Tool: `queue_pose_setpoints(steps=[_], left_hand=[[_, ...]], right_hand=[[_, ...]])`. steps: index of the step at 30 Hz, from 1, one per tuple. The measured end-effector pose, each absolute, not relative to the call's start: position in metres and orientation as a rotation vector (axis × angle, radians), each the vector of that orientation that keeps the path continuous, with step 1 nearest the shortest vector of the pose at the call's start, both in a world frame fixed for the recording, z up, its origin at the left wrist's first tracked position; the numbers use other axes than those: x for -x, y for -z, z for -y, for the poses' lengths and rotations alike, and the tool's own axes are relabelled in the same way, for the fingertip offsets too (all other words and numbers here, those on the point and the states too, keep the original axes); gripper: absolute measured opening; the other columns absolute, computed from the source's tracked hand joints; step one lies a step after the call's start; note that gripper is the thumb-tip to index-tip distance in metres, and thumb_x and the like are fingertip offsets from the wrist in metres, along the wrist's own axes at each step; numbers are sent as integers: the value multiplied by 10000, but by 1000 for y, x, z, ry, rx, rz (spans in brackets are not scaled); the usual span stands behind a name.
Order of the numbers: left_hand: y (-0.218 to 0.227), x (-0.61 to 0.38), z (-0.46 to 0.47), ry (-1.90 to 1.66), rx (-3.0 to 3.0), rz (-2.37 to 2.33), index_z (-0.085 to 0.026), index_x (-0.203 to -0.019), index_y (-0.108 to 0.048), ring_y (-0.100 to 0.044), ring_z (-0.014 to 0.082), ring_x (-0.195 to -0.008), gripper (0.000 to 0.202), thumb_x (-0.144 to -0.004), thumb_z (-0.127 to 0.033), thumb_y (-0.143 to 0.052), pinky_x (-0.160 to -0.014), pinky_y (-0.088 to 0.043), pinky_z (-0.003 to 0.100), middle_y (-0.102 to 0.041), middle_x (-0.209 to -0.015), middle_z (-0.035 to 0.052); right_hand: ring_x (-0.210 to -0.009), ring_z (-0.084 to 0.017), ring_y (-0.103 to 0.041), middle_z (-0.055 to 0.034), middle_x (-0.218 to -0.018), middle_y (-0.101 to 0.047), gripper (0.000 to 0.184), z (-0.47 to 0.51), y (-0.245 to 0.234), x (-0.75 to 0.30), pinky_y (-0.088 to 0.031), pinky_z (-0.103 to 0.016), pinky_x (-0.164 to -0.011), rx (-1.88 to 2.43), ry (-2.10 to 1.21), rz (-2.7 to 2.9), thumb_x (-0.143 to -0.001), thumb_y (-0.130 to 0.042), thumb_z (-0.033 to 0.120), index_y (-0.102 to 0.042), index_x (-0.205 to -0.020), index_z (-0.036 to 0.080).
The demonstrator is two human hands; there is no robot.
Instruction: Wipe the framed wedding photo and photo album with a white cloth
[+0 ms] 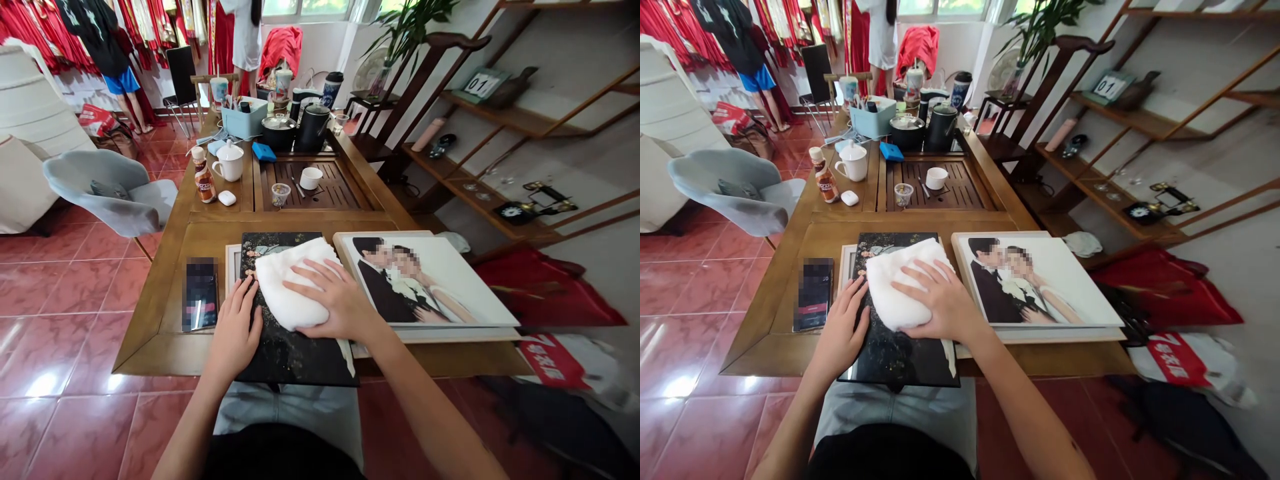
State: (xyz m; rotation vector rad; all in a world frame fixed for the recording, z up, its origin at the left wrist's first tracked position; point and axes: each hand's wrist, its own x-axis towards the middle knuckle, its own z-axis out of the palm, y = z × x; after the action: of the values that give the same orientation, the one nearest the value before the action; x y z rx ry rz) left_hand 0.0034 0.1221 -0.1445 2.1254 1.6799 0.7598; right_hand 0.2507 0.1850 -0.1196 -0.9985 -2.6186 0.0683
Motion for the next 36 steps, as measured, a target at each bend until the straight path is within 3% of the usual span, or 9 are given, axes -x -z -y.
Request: queue_pose_setpoints(steps=[10,19,25,29,36], left_hand=[[141,-5,-122,-751,-2107,-1696,-242,-1546,-350,-278,277,-1553,501,-1047,-250,-395,-1244,-301,540,-366,-1646,103],[139,-4,-121,-854,-2106,-1653,-204,-1591,-181,-319,291,-1531,669,-1003,-271,-494,-1236,-315,530,-344,-1624,186],[137,-5,-121,-842,-2100,-1667,-238,-1580,-196,-350,309,-1510,711,-964,-259,-552,-1225,-332,532,-326,-1619,167],[141,-4,-122,-848,-2067,-1688,-239,-1593,-155,-334,338,-1518,758,-959,-293,-567,-1215,-343,545,-285,-1627,175],[143,-4,-122,-842,-2032,-1707,-245,-1595,-169,-340,338,-1513,751,-965,-322,-570,-1220,-337,542,-296,-1614,171]], right_hand=[[-1464,-357,-390,-91,-1547,-510,768,-181,118,-248,-201,-597,-1218,911,-98,2651,-770,-748,577,-560,-1458,292],[-1456,-350,-398,-90,-1545,-511,743,-201,112,-247,-227,-589,-1210,887,-115,2699,-780,-754,574,-572,-1446,302],[-1467,-352,-371,-107,-1569,-477,758,-241,105,-225,-209,-586,-1205,895,-94,2713,-820,-719,606,-522,-1493,319],[-1470,-381,-345,-67,-1637,-381,774,-253,103,-207,-202,-616,-1184,825,-95,2751,-836,-686,637,-451,-1532,392],[-1465,-385,-349,-58,-1614,-423,703,-254,105,-207,-208,-608,-1171,856,-81,2769,-870,-646,652,-494,-1504,390]])
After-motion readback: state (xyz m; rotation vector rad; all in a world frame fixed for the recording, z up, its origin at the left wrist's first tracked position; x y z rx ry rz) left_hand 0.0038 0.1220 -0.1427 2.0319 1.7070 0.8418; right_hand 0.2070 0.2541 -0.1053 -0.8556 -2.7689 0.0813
